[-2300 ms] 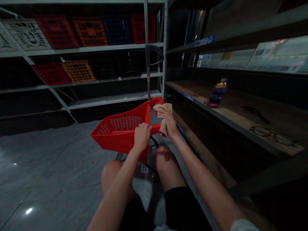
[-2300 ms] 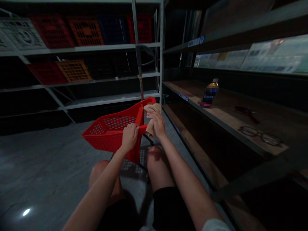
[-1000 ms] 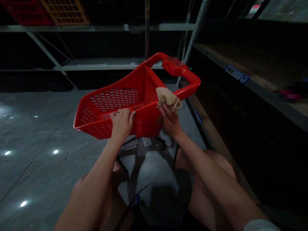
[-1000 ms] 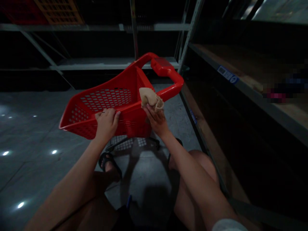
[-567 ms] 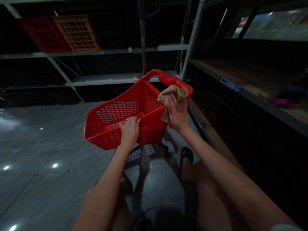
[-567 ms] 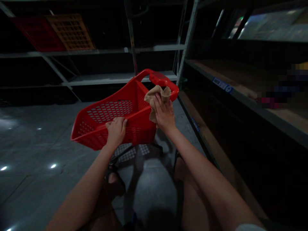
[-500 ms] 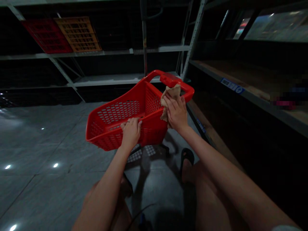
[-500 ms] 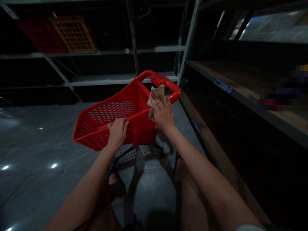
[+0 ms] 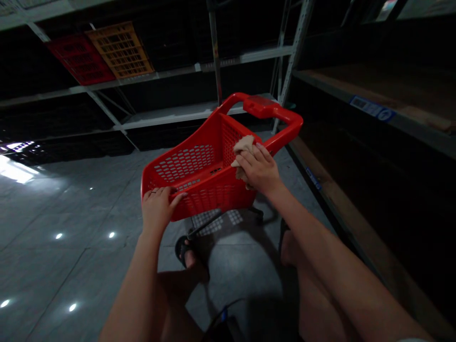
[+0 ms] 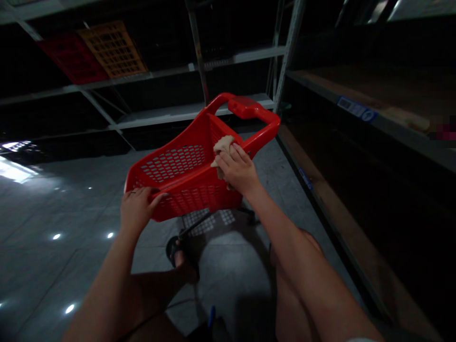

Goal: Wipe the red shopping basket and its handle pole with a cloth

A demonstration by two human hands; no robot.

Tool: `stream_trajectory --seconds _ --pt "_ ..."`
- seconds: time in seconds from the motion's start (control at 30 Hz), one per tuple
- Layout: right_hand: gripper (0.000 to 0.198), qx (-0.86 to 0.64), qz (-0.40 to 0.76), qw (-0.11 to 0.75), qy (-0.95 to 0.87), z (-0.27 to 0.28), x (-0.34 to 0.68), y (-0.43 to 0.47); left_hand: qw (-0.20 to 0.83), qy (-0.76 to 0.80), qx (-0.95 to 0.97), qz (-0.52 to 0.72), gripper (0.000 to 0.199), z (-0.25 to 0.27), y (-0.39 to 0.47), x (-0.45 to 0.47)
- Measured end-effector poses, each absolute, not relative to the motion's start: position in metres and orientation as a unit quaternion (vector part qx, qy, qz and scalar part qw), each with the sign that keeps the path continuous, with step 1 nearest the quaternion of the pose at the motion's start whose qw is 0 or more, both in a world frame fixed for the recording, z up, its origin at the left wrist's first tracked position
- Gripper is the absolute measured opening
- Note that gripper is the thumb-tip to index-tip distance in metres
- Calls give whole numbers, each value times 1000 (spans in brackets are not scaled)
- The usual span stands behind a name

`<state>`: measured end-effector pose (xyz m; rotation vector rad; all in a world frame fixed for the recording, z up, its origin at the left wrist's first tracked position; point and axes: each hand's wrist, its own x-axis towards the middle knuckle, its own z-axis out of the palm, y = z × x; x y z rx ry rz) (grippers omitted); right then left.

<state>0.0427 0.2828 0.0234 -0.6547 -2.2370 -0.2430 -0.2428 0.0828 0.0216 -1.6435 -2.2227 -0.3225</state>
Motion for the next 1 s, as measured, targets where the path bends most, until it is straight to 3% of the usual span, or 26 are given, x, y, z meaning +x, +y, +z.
stream_trajectory --seconds 0.2,0.33,0.53,0.63,0.8,0.87,1.0 --pt "34 -313 -104 406 -852 23 77 303 63 -721 -680 -122 49 15 89 -239" --pt "36 -359 -95 435 -821 10 83 315 104 -704 -693 -114 50 7 104 -204" --pt "28 -288 -44 338 -895 -18 33 257 135 -680 -713 -104 36 3 134 -152" --pt "27 -249 -33 334 -908 -22 13 223 111 -665 -729 -117 33 3 148 -137" --pt "28 -233 -69 316 -917 -11 48 248 80 -651 -741 -145 35 0 155 -128" --pt "30 -294 -77 341 -890 -7 77 280 79 -662 -731 -149 39 -3 155 -128" --pt "35 -445 -65 509 -734 -10 119 335 55 -671 -719 -173 42 -9 155 -129"
